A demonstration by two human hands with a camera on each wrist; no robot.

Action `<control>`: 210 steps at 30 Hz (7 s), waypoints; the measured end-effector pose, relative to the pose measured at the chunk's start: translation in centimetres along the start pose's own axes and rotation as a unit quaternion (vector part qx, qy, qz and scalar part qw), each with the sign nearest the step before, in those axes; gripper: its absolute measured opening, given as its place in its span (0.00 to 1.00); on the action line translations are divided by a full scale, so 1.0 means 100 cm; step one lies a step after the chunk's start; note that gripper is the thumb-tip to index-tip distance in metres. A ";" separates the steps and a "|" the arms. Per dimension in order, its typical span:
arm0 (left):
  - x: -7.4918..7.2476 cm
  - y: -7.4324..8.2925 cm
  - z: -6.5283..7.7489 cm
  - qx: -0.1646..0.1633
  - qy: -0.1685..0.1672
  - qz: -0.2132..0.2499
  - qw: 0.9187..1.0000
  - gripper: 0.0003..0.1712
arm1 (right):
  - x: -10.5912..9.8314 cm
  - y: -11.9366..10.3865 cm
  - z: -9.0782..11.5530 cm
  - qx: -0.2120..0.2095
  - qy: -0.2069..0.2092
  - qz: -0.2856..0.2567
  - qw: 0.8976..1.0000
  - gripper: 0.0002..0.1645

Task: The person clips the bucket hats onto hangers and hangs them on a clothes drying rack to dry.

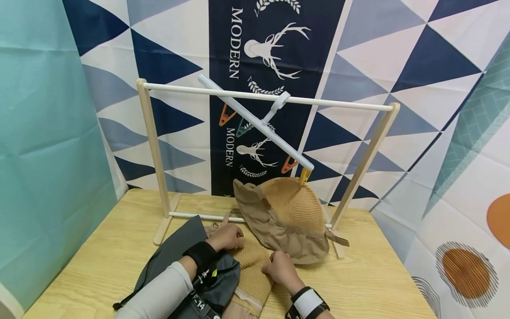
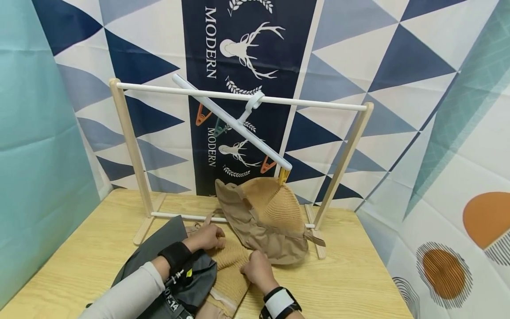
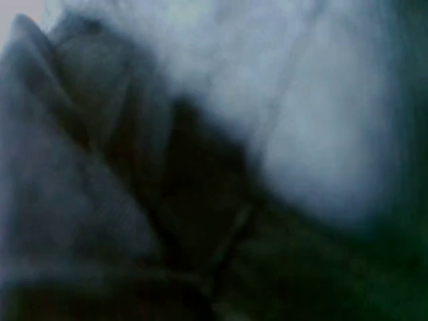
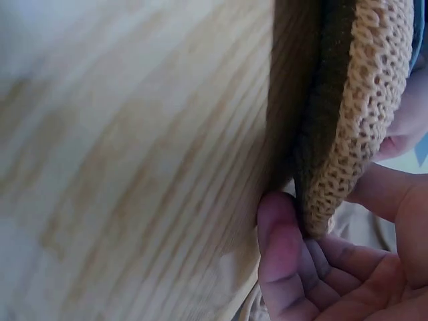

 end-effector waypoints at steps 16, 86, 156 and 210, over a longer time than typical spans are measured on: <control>0.008 0.002 -0.001 -0.021 -0.053 -0.031 0.998 0.11 | 0.000 -0.005 0.001 -0.011 -0.012 0.028 0.999 0.36; 0.013 -0.002 -0.010 -0.067 -0.073 -0.059 0.993 0.08 | 0.006 -0.003 -0.012 -0.048 -0.059 0.022 0.997 0.31; -0.039 0.026 0.016 0.045 0.032 0.038 0.998 0.28 | -0.024 0.003 -0.010 -0.059 0.026 -0.151 0.986 0.15; -0.102 0.046 0.020 0.050 0.194 0.055 0.978 0.10 | -0.122 -0.064 -0.019 -0.096 0.127 -0.051 0.986 0.10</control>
Point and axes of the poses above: each hand's wrist, its own z-axis away from the middle knuckle, its own x-axis out of the palm, y = z × x, the point moved 9 cm from there along -z, towards the middle knuckle, and after that the axes turned 11 degrees about z, right-handed, at the moved point
